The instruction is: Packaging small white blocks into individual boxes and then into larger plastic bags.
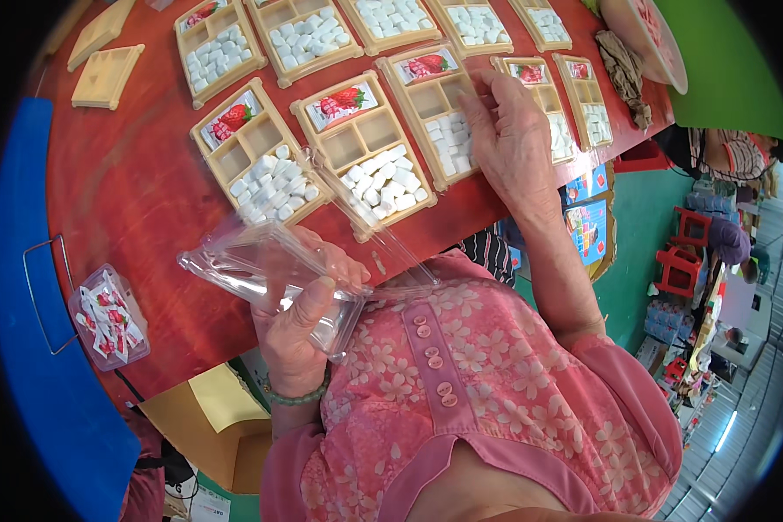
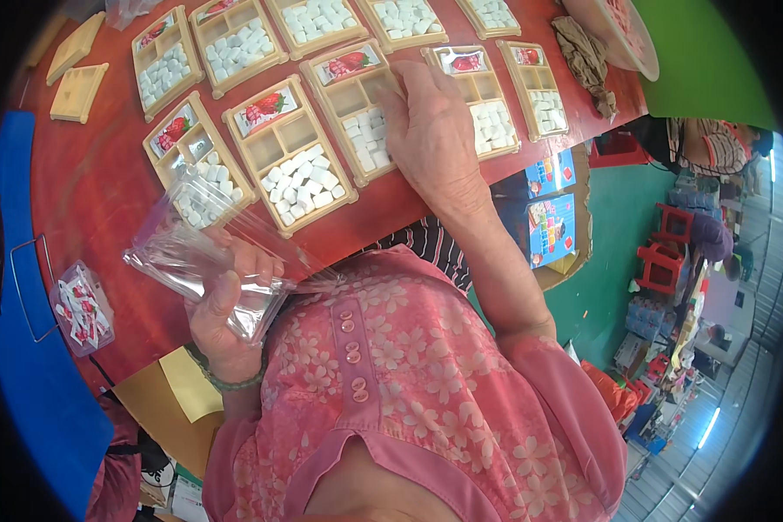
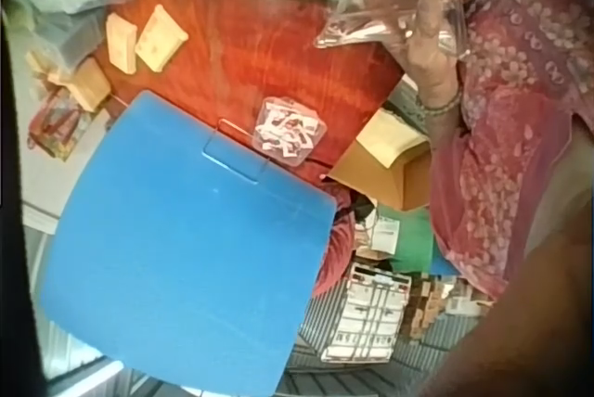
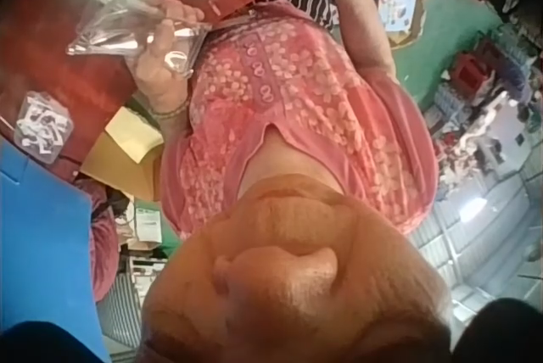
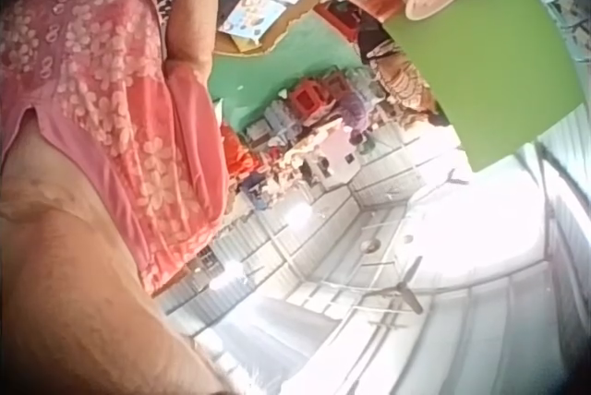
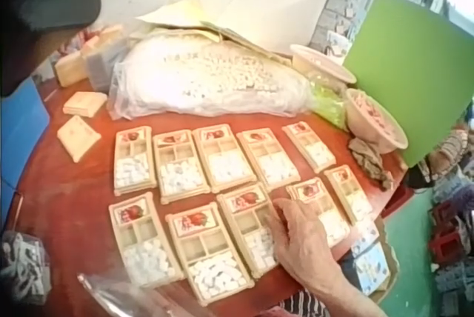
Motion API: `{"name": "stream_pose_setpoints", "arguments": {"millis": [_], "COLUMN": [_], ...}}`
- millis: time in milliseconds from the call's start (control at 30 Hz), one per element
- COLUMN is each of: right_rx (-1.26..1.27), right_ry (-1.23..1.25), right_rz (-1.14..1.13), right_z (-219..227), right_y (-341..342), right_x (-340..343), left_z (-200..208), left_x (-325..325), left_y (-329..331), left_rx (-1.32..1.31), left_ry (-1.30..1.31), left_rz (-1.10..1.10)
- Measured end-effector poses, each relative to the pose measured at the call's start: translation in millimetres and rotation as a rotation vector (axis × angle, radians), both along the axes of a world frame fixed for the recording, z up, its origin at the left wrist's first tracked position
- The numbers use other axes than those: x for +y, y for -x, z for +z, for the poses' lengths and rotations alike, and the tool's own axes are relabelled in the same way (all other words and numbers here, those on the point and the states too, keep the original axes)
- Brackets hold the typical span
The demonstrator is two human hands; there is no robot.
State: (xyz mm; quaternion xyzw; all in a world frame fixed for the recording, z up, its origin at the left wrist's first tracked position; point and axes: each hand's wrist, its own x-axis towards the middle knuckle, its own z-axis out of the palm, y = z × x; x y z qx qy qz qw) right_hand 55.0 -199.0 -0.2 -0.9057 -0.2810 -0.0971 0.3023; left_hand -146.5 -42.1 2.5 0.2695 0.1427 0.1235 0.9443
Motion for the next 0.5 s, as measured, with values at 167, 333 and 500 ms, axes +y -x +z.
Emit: {"name": "stream_pose_setpoints", "arguments": {"millis": [167, 333, 500], "right_rx": [-0.085, -0.087, -0.06], "right_ry": [0.124, 0.206, 0.191], "right_rz": [0.008, 0.003, 0.005], "right_z": [9, 13, 21], "right_y": [9, 21, 29], "right_x": [2, -3, -7], "left_z": [1, 3, 3], "left_x": [2, 0, 1], "left_y": [1, 4, 7], "left_rx": [0.009, 0.026, 0.044], "left_ry": [-0.023, -0.014, -0.008], "left_rz": [-0.014, -0.009, 0.01]}}
